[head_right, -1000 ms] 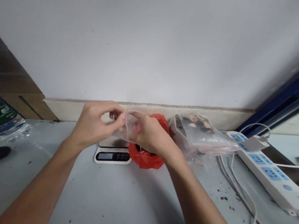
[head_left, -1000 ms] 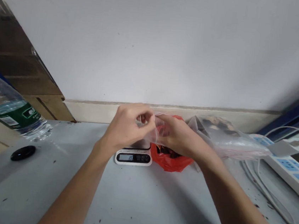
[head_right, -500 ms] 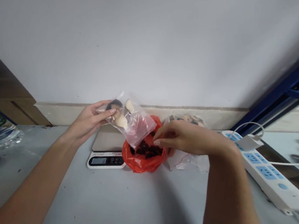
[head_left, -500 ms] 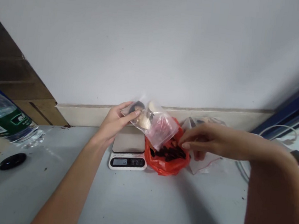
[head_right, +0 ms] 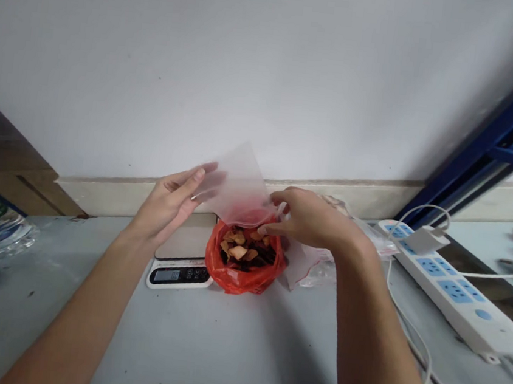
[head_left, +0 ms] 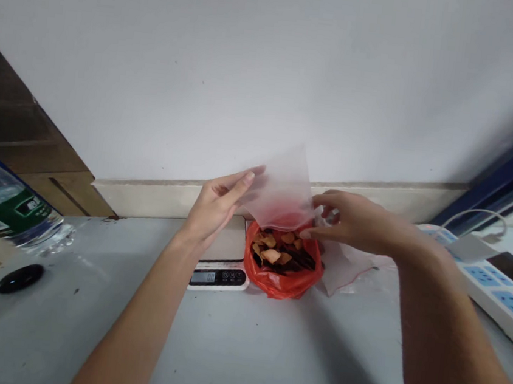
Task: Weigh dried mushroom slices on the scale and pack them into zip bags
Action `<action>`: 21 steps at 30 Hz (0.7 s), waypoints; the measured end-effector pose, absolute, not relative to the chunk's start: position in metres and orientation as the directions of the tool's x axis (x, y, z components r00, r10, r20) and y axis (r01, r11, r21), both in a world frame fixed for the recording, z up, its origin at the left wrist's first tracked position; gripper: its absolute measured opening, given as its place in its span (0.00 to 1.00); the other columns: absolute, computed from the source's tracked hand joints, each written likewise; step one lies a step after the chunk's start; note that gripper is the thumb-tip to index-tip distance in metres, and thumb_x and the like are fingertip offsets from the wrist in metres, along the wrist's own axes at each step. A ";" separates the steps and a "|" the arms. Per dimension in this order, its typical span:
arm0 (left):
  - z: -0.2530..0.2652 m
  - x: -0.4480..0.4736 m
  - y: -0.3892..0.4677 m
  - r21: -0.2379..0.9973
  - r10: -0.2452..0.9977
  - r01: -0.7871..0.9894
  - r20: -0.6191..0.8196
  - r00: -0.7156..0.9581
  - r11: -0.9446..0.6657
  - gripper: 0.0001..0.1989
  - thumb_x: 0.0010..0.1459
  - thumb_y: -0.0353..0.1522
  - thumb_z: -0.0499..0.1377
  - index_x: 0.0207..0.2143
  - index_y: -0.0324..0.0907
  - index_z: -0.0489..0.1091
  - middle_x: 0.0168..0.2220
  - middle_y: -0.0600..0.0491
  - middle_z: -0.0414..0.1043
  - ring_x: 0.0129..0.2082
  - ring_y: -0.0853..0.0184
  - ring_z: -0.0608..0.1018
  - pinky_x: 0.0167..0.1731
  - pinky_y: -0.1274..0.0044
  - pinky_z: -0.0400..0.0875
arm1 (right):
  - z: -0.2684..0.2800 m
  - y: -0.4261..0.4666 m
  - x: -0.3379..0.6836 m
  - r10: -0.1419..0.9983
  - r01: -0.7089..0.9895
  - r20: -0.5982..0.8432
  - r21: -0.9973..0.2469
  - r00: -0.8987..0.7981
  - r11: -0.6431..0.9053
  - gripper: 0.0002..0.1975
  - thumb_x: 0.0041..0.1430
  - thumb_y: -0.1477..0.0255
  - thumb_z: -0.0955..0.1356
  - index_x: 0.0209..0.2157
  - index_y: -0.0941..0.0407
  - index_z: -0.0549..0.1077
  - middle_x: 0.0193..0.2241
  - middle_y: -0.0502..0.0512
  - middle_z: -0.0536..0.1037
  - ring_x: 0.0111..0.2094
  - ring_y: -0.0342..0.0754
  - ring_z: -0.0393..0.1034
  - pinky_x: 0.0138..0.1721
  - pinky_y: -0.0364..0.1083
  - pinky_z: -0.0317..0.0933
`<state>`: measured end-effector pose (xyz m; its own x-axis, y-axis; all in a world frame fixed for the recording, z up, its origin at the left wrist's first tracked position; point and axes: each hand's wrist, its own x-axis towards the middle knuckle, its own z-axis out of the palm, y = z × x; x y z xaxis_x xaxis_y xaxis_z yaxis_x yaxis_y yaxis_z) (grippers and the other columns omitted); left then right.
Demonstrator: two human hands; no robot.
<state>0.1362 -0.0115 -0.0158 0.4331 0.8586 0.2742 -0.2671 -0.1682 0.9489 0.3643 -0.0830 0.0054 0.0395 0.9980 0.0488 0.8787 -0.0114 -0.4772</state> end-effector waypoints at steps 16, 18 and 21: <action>-0.028 -0.039 0.040 0.911 0.996 0.413 -0.021 0.084 -0.016 0.17 0.48 0.47 0.69 0.28 0.43 0.76 0.24 0.51 0.78 0.27 0.63 0.81 0.29 0.75 0.74 | -0.023 -0.043 0.206 0.812 0.731 0.568 -0.496 -0.135 0.469 0.09 0.67 0.71 0.64 0.38 0.54 0.77 0.34 0.57 0.84 0.31 0.48 0.76 0.35 0.45 0.65; -0.036 -0.058 0.040 0.897 0.989 0.439 -0.108 0.102 0.052 0.17 0.47 0.47 0.69 0.25 0.44 0.74 0.21 0.51 0.76 0.22 0.63 0.79 0.26 0.75 0.73 | -0.032 -0.041 0.172 0.811 0.822 0.439 -0.236 -0.386 0.519 0.12 0.66 0.79 0.63 0.38 0.55 0.79 0.32 0.59 0.84 0.33 0.50 0.76 0.32 0.45 0.61; -0.048 -0.069 0.039 0.870 0.967 0.484 -0.193 0.164 0.092 0.16 0.45 0.43 0.71 0.23 0.43 0.71 0.18 0.54 0.73 0.19 0.67 0.76 0.23 0.77 0.69 | -0.047 -0.046 0.130 0.768 0.768 0.120 -0.049 -0.630 0.638 0.15 0.64 0.85 0.63 0.41 0.58 0.80 0.35 0.63 0.84 0.38 0.53 0.78 0.30 0.45 0.61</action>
